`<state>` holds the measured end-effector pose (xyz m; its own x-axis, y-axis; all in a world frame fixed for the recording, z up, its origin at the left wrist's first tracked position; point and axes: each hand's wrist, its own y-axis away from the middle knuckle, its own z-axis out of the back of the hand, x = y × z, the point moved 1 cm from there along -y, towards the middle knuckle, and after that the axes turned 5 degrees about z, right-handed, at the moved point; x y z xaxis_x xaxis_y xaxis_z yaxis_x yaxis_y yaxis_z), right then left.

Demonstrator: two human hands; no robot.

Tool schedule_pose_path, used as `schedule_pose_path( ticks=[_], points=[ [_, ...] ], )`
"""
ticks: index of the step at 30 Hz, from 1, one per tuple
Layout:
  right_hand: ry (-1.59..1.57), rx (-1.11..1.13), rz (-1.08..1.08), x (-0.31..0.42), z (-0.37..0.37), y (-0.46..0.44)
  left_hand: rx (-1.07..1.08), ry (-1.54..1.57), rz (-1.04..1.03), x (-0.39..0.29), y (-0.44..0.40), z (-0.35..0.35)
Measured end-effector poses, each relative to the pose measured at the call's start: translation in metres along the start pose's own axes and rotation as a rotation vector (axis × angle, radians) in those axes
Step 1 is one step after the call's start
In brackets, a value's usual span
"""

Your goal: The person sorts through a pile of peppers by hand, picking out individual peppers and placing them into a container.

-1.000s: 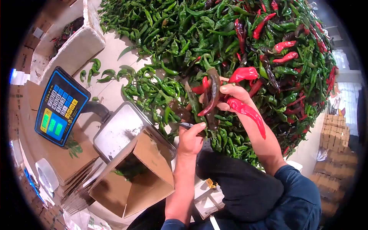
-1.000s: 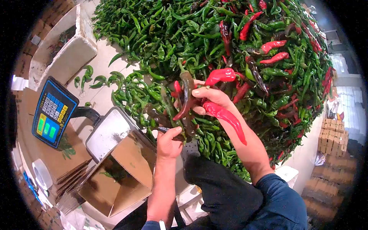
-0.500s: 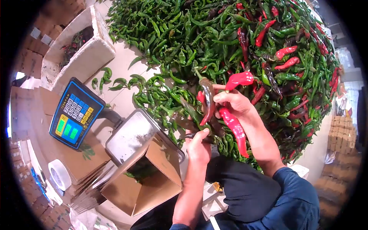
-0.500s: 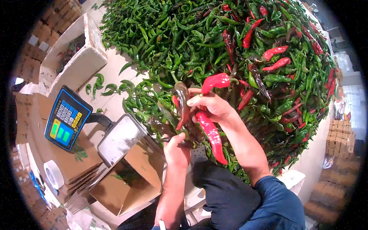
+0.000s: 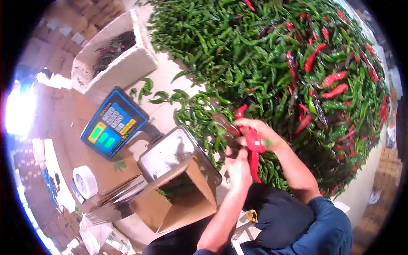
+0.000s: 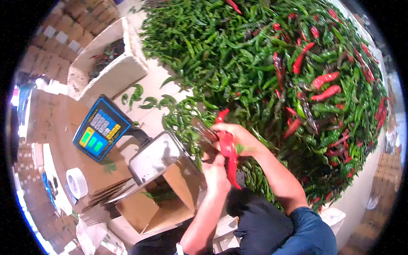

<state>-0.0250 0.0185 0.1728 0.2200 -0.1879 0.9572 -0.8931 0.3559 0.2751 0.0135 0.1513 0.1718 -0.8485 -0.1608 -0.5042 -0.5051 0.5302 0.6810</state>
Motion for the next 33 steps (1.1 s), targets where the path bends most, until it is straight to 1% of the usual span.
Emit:
schedule_pose_path(
  ticks=[1,3,4,6,8,9,10,11,12,13,14,15,16,17,18,19,20,21,22,23,25,26,28,29,30,31,32,33],
  points=[
    [-0.161,-0.022,-0.065,-0.006,-0.006,0.000,0.033,0.000,-0.005,0.000,0.002,0.004],
    [-0.010,-0.030,-0.048,0.000,-0.008,0.002,-0.059,-0.008,-0.013,-0.003,0.010,-0.004],
    [0.045,-0.016,-0.013,0.007,-0.011,-0.002,-0.073,-0.023,-0.026,-0.009,0.015,-0.008],
    [-0.127,-0.034,-0.125,0.027,-0.016,-0.017,-0.040,0.018,-0.056,-0.029,0.019,-0.019],
    [0.090,0.037,0.054,0.057,-0.022,-0.037,-0.046,0.038,-0.102,-0.063,0.023,-0.039],
    [0.428,0.134,0.171,0.087,-0.028,-0.053,-0.084,0.018,-0.118,-0.086,0.025,-0.049],
    [-0.432,0.087,-0.189,0.100,-0.038,-0.082,-0.125,0.044,-0.111,-0.111,0.018,-0.058],
    [-0.077,0.305,0.063,0.134,-0.047,-0.117,-0.167,0.072,-0.104,-0.139,0.010,-0.068],
    [0.395,0.415,0.420,0.168,-0.055,-0.151,-0.125,0.108,-0.110,-0.176,0.003,-0.078],
    [0.684,0.404,0.759,0.202,-0.064,-0.184,-0.079,0.144,-0.120,-0.220,-0.009,-0.087],
    [1.067,0.405,0.456,0.250,-0.079,-0.226,0.080,0.113,-0.179,-0.261,-0.037,-0.086],
    [1.072,0.441,0.529,0.282,-0.091,-0.279,0.175,0.125,-0.282,-0.307,-0.066,-0.095],
    [0.972,0.451,0.404,0.309,-0.102,-0.331,0.329,0.064,-0.281,-0.359,-0.098,-0.098],
    [1.094,0.375,0.384,0.347,-0.110,-0.352,0.330,0.032,-0.304,-0.398,-0.090,-0.115],
    [1.216,0.301,0.355,0.386,-0.118,-0.371,0.363,-0.049,-0.440,-0.430,-0.100,-0.122],
    [1.333,0.232,0.316,0.424,-0.126,-0.391,0.356,-0.115,-0.516,-0.455,-0.108,-0.121],
    [1.371,0.046,0.406,0.449,-0.125,-0.387,0.310,-0.192,-0.598,-0.473,-0.114,-0.114],
    [1.406,-0.124,0.491,0.458,-0.125,-0.389,0.254,-0.237,-0.655,-0.487,-0.123,-0.105],
    [1.309,-0.285,0.662,0.454,-0.115,-0.402,0.212,-0.200,-0.667,-0.499,-0.132,-0.095],
    [1.197,-0.442,0.819,0.443,-0.100,-0.413,0.232,-0.010,-0.608,-0.512,-0.149,-0.087],
    [1.075,-0.176,1.028,0.401,-0.053,-0.371,0.068,0.145,-0.581,-0.535,-0.181,-0.068],
    [0.993,-0.125,0.923,0.365,-0.032,-0.334,0.119,0.138,-0.612,-0.547,-0.200,-0.050],
    [0.796,-0.046,0.707,0.278,-0.004,-0.253,0.131,0.039,-0.636,-0.554,-0.195,-0.030],
    [0.695,-0.068,0.496,0.231,0.013,-0.219,0.135,-0.075,-0.683,-0.558,-0.182,-0.022],
    [0.775,-0.094,0.363,0.180,0.034,-0.189,0.135,-0.255,-0.766,-0.562,-0.158,-0.011],
    [0.682,-0.239,0.296,0.057,0.067,-0.122,0.074,-0.656,-0.926,-0.554,-0.134,-0.002],
    [0.761,-0.332,0.048,0.015,0.063,-0.080,-0.003,-0.992,-1.075,-0.544,-0.102,0.007],
    [0.758,-0.260,-0.087,-0.031,0.058,-0.039,-0.019,-1.098,-1.095,-0.523,-0.077,0.011]
  ],
)
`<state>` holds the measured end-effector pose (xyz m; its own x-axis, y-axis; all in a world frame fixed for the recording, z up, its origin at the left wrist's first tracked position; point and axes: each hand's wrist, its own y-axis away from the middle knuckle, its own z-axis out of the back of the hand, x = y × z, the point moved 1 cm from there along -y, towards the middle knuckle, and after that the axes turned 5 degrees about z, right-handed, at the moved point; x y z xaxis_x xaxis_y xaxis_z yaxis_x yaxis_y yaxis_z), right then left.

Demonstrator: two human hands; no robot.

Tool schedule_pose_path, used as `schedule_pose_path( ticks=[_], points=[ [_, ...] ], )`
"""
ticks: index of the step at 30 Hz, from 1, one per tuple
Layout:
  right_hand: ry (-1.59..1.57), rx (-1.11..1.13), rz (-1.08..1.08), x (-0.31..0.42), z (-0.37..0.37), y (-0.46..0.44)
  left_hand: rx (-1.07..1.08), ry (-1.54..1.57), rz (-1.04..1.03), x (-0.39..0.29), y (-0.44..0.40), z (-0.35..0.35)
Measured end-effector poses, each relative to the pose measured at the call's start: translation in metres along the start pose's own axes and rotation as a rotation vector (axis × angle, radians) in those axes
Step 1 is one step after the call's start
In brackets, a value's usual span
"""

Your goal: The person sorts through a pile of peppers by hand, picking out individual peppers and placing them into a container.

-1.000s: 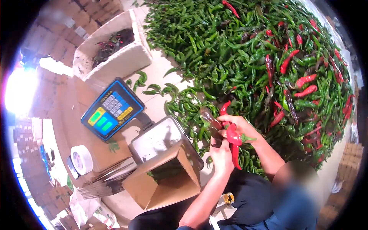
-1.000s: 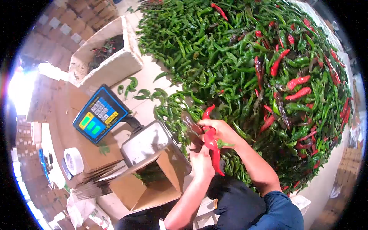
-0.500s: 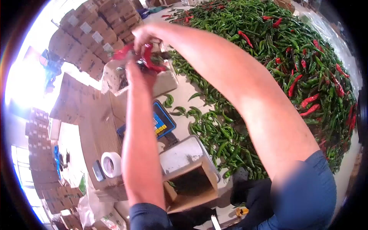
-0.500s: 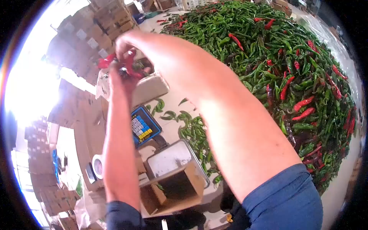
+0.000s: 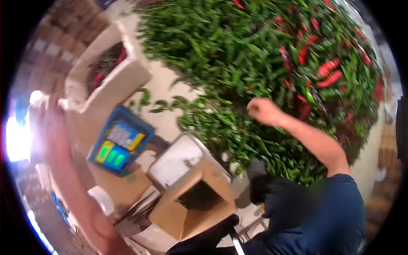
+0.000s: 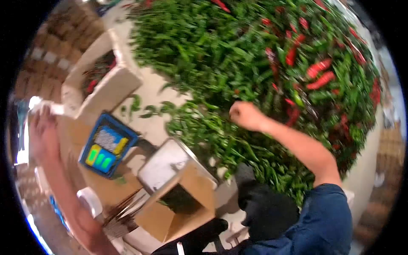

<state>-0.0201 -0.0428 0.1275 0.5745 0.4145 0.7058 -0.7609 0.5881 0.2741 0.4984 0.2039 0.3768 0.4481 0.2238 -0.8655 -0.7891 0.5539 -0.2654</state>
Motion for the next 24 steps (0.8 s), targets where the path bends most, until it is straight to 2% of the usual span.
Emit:
schedule_pose_path(
  ticks=[1,2,3,4,5,6,7,8,10,11,12,14,15,16,17,18,20,21,22,23,24],
  points=[
    [0.026,0.022,0.011,-0.029,-0.027,0.039,0.016,0.028,0.054,-0.012,0.026,-0.003],
    [-0.016,0.123,-0.118,-0.026,-0.045,0.073,-0.012,0.578,0.338,-0.053,0.074,-0.030],
    [-0.008,0.176,-0.038,-0.036,-0.063,0.097,0.027,0.567,0.369,-0.058,0.113,-0.053],
    [0.053,0.225,-0.116,-0.037,-0.078,0.114,0.063,0.552,0.397,-0.054,0.148,-0.068],
    [0.058,0.212,-0.100,-0.034,-0.085,0.123,0.352,-0.066,0.068,-0.048,0.181,-0.072],
    [0.072,0.127,-0.021,-0.039,-0.095,0.127,0.447,-0.176,0.159,-0.058,0.206,-0.088],
    [0.082,0.076,-0.029,-0.035,-0.095,0.126,0.551,-0.294,0.238,-0.068,0.232,-0.104],
    [0.096,0.022,-0.035,-0.031,-0.093,0.121,0.450,0.117,0.733,-0.088,0.258,-0.128],
    [0.211,-0.178,0.101,-0.038,-0.090,0.104,0.593,0.570,0.848,-0.084,0.305,-0.129],
    [0.318,-0.318,0.240,-0.035,-0.082,0.092,0.649,0.476,0.810,-0.095,0.328,-0.127],
    [0.395,-0.346,0.345,-0.042,-0.075,0.074,0.699,0.382,0.770,-0.106,0.345,-0.126],
    [0.574,-0.264,0.380,-0.032,-0.052,0.032,1.013,0.169,0.178,-0.119,0.356,-0.121],
    [0.724,-0.361,0.490,-0.037,-0.050,0.001,0.988,0.306,0.340,-0.129,0.371,-0.124],
    [0.882,-0.272,0.412,-0.041,-0.051,-0.029,0.956,0.442,0.499,-0.140,0.386,-0.131],
    [1.131,-0.098,0.365,-0.035,-0.042,-0.047,0.994,0.378,0.389,-0.143,0.395,-0.141],
    [1.193,-0.006,0.253,-0.043,-0.045,-0.067,1.031,0.311,0.284,-0.141,0.405,-0.150],
    [1.427,0.097,0.234,-0.059,-0.057,-0.082,1.145,0.319,0.492,-0.129,0.432,-0.163],
    [1.398,0.191,0.195,-0.065,-0.063,-0.082,1.172,0.343,0.627,-0.126,0.442,-0.172],
    [1.373,0.280,0.164,-0.069,-0.068,-0.082,1.145,0.344,0.509,-0.113,0.454,-0.184],
    [1.507,0.252,0.200,-0.077,-0.072,-0.073,1.117,0.337,0.479,-0.100,0.465,-0.195],
    [1.470,0.248,0.167,-0.072,-0.073,-0.067,1.096,0.331,0.449,-0.088,0.475,-0.205]
  ],
)
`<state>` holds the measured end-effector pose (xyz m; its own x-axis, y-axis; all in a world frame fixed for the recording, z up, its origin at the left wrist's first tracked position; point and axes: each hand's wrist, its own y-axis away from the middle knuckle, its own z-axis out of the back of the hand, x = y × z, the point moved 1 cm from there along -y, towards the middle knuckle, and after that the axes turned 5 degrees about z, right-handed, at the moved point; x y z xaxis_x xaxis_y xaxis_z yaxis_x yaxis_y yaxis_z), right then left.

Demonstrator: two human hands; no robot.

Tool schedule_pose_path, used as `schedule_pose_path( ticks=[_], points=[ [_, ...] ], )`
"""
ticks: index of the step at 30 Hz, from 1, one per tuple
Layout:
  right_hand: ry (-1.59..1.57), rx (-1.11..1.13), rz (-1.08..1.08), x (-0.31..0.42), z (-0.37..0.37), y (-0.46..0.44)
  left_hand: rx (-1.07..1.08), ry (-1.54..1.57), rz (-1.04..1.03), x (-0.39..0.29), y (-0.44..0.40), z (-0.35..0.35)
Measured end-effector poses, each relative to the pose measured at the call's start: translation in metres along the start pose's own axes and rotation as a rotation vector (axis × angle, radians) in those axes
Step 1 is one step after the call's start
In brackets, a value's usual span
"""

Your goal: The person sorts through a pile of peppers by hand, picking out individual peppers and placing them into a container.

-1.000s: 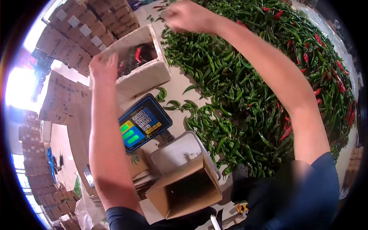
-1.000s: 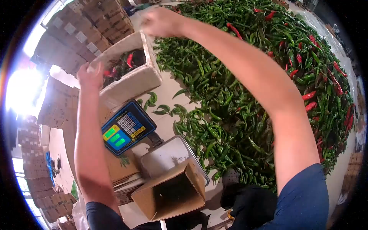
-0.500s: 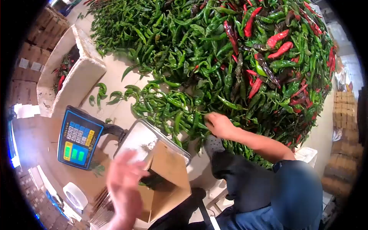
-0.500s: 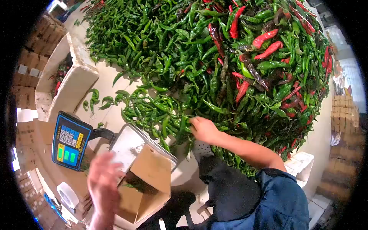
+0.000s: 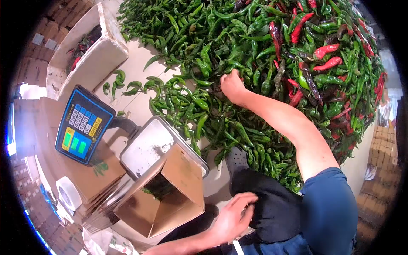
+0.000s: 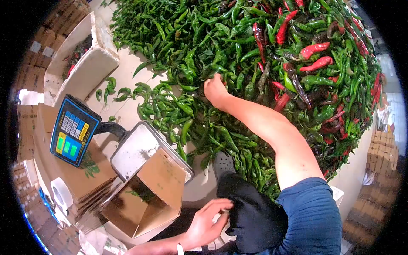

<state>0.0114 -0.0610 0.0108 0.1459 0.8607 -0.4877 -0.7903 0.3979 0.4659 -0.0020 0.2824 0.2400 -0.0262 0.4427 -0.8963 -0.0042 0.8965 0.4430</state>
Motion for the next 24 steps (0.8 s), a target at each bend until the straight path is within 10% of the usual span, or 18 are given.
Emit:
schedule_pose_path(
  ticks=[4,14,16,20,22,24],
  points=[
    [-0.261,-0.061,0.059,0.003,0.021,0.052,-0.039,0.100,0.331,0.051,-0.038,-0.020],
    [-0.806,-0.256,-0.202,0.031,0.031,0.189,-0.331,1.029,0.224,0.128,-0.150,-0.042],
    [-1.069,0.001,-0.134,0.047,0.049,0.193,-0.146,1.240,0.192,0.131,-0.171,-0.035],
    [-1.194,-0.331,0.310,0.075,0.040,0.194,-0.470,1.460,0.406,0.132,-0.177,-0.018],
    [-1.296,0.286,0.547,0.032,0.064,0.176,-0.680,1.332,0.467,0.151,-0.173,-0.017],
    [-1.081,0.224,0.336,0.013,0.062,0.147,-0.809,1.201,0.409,0.147,-0.165,-0.013]
  ],
)
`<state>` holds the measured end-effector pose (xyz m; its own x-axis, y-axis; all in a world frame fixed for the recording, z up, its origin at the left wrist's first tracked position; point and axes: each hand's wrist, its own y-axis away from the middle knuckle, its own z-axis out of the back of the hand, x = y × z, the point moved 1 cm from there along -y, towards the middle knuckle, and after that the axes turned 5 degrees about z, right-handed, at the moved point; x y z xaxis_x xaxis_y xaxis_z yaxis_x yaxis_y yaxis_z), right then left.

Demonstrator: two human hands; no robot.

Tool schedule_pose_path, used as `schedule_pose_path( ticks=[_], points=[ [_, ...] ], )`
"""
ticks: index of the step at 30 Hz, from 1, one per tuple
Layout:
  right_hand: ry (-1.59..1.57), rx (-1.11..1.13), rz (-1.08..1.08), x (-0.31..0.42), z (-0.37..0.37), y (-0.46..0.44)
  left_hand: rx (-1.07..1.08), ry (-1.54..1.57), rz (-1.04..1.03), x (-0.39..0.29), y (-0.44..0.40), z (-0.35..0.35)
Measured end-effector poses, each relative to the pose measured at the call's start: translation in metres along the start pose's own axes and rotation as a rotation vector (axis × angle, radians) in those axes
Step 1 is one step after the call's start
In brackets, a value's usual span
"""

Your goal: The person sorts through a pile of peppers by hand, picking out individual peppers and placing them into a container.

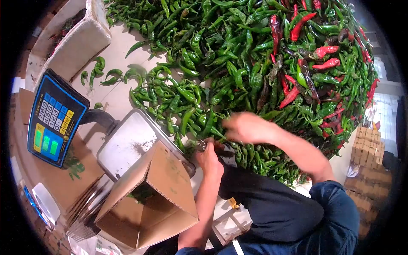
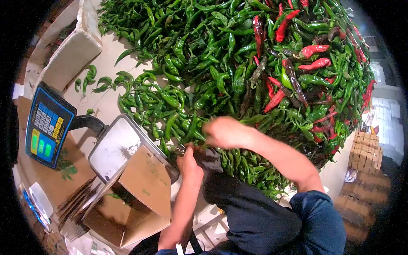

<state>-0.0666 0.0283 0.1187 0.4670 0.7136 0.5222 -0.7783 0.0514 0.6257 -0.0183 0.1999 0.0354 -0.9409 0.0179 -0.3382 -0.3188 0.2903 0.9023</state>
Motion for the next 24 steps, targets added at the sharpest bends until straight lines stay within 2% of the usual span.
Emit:
schedule_pose_path(
  ticks=[2,4,6,11,13,16,18,19,22,23,24],
  points=[
    [0.535,-0.534,0.065,-0.041,0.001,-0.046,0.097,-0.017,0.027,0.003,0.001,0.002],
    [0.879,-0.437,-0.117,-0.070,0.019,-0.099,0.222,-0.027,0.015,0.005,0.001,-0.003],
    [1.066,-0.186,-0.193,-0.107,0.026,-0.127,0.216,-0.151,-0.012,-0.002,0.011,-0.010],
    [0.873,-0.091,-0.200,-0.103,0.043,-0.135,0.248,-0.073,0.063,-0.015,0.009,0.006],
    [0.862,-0.109,-0.160,-0.095,0.048,-0.120,0.234,-0.033,0.007,-0.019,0.005,0.011],
    [0.869,-0.179,-0.007,-0.083,0.042,-0.096,0.213,-0.012,-0.028,-0.014,0.002,0.014],
    [0.730,-0.196,0.159,-0.057,0.036,-0.077,0.200,0.010,-0.020,-0.003,-0.004,0.013],
    [0.616,-0.296,0.205,-0.049,0.033,-0.071,0.196,0.025,0.049,-0.005,0.001,0.011],
    [0.070,-0.584,-0.119,-0.041,0.067,-0.091,0.200,0.128,0.020,-0.001,0.009,0.003],
    [-0.071,-0.764,-0.176,-0.050,0.079,-0.104,0.228,0.092,0.012,-0.002,0.014,0.002],
    [-0.055,-0.840,-0.228,-0.061,0.092,-0.121,0.254,-0.013,-0.001,-0.003,0.013,0.006]
  ],
)
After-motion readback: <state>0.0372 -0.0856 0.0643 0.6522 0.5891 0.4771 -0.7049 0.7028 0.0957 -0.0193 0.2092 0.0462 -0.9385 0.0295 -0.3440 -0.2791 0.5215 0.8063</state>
